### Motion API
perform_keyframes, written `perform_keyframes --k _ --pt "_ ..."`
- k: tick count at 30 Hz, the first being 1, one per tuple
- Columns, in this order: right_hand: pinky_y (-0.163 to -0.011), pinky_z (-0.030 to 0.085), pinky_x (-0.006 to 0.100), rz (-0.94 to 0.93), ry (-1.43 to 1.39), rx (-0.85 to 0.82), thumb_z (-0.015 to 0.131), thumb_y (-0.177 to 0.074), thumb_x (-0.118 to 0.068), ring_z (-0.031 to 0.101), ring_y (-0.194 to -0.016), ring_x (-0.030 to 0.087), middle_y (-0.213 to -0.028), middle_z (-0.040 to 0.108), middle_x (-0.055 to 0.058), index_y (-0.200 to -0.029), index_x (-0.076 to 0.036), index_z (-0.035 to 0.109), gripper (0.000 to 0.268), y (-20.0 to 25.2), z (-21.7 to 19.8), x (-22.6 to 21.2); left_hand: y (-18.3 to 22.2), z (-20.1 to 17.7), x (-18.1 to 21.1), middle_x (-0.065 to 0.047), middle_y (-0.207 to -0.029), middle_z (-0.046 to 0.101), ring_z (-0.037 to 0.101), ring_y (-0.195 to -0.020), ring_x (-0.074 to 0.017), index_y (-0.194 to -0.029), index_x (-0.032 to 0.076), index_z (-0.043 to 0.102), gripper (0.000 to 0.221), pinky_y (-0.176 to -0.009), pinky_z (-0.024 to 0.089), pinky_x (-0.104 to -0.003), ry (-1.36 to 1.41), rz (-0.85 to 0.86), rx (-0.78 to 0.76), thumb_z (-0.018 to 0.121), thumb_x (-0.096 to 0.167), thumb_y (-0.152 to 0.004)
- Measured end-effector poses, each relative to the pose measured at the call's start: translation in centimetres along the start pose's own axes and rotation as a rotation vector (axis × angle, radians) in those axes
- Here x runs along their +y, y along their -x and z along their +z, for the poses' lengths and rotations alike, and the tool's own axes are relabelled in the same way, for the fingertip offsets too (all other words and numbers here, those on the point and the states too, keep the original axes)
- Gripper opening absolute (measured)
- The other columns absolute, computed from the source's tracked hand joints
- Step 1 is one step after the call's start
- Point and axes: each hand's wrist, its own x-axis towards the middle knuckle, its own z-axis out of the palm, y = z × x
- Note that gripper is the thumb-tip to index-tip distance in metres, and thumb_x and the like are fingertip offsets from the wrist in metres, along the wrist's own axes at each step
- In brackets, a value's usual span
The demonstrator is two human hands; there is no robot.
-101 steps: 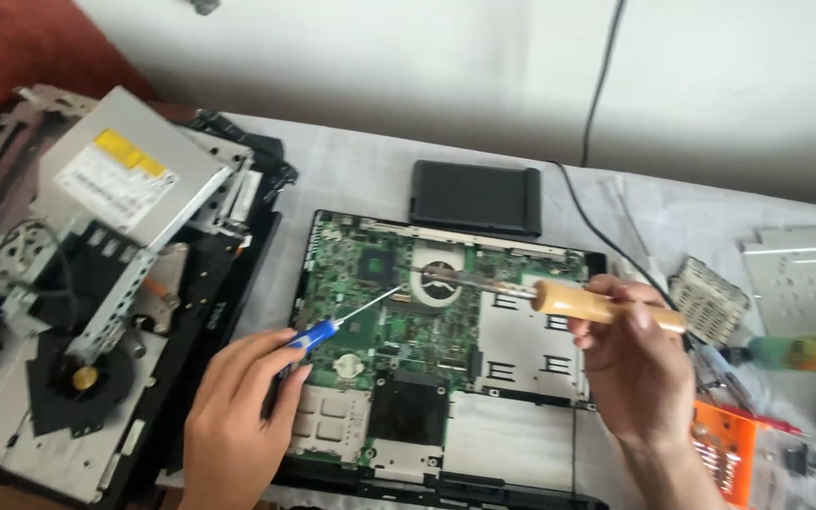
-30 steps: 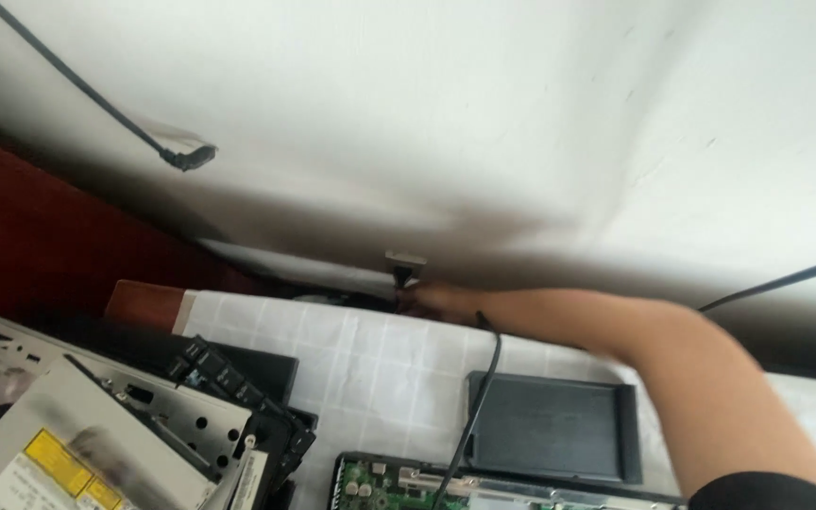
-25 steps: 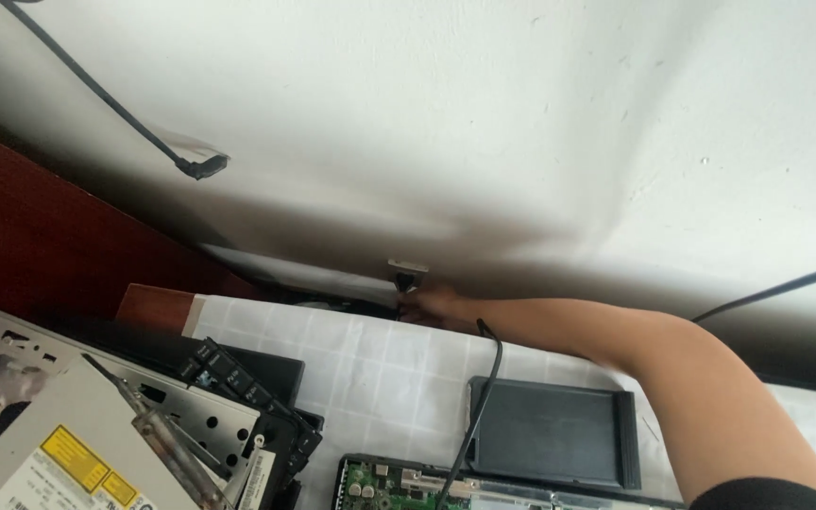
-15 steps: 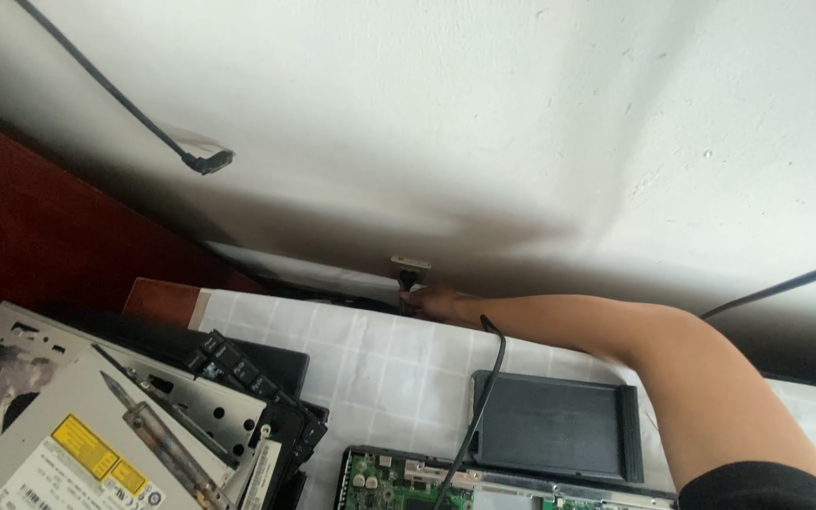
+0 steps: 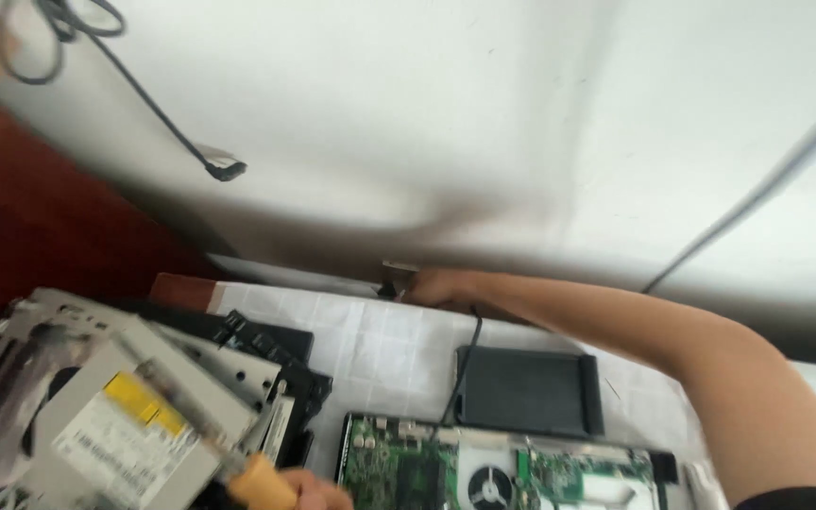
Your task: Repairing and cleaning internal laptop components using a soldering iron, screwdriver, and compressed air spray.
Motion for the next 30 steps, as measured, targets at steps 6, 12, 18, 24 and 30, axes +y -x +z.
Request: perform_keyframes --k 6,12,18,24,30 --pt "-0.078 0.049 0.039 -0.136 -0.065 0.335 0.060 -0.099 -0.039 0.068 -0.088 0.021 -0.087 0.075 0.005 -0.090 -0.015 0.076 0.031 16.3 -4.0 -8.7 -6.6 33.1 5.6 -0.014 -0.083 0.068 0.065 -0.076 -0.0235 -0.086 0.002 0.063 0.023 -0.075 0.051 -0.035 -0.787 0.233 0.800 0.067 0.024 -0.093" --pt "-0.072 0.053 0.029 -0.426 -0.143 0.769 0.062 -0.101 -0.030 0.071 -0.073 0.010 -0.079 0.078 -0.002 -0.097 -0.012 0.073 0.021 29.6 -1.9 -11.8 -6.1 40.3 7.1 -0.008 -0.124 0.079 0.074 -0.121 -0.0230 -0.111 0.005 0.075 0.040 -0.107 0.055 -0.040 -0.866 0.008 0.690 0.053 0.034 -0.095" --pt "-0.079 0.062 0.028 -0.552 -0.160 1.032 0.065 -0.103 -0.020 0.074 -0.084 0.013 -0.097 0.078 0.005 -0.107 -0.005 0.073 0.018 39.3 -0.2 -10.3 -4.4 42.8 6.2 -0.007 -0.131 0.073 0.065 -0.122 -0.0167 -0.133 0.009 0.067 0.049 -0.106 0.048 -0.033 -1.055 0.120 0.405 0.048 0.037 -0.098" --pt "-0.070 0.051 0.022 -0.517 -0.273 1.276 0.069 -0.108 -0.017 0.060 -0.077 0.009 -0.086 0.067 0.003 -0.105 -0.003 0.072 0.015 49.3 1.7 -9.4 -4.8 43.5 4.0 -0.014 -0.109 0.075 0.068 -0.098 -0.0235 -0.109 0.007 0.066 0.028 -0.087 0.057 -0.037 -0.849 0.213 0.273 0.049 0.029 -0.103" --pt "-0.063 0.058 0.021 -0.662 -0.284 1.251 0.074 -0.097 -0.004 0.067 -0.078 0.014 -0.095 0.074 0.009 -0.106 -0.002 0.074 0.009 51.8 8.4 -11.7 -4.9 46.6 -0.6 -0.011 -0.146 0.056 0.039 -0.151 -0.0315 -0.117 0.014 0.065 0.019 -0.130 0.027 -0.053 -0.500 0.270 -0.200 0.049 0.022 -0.109"
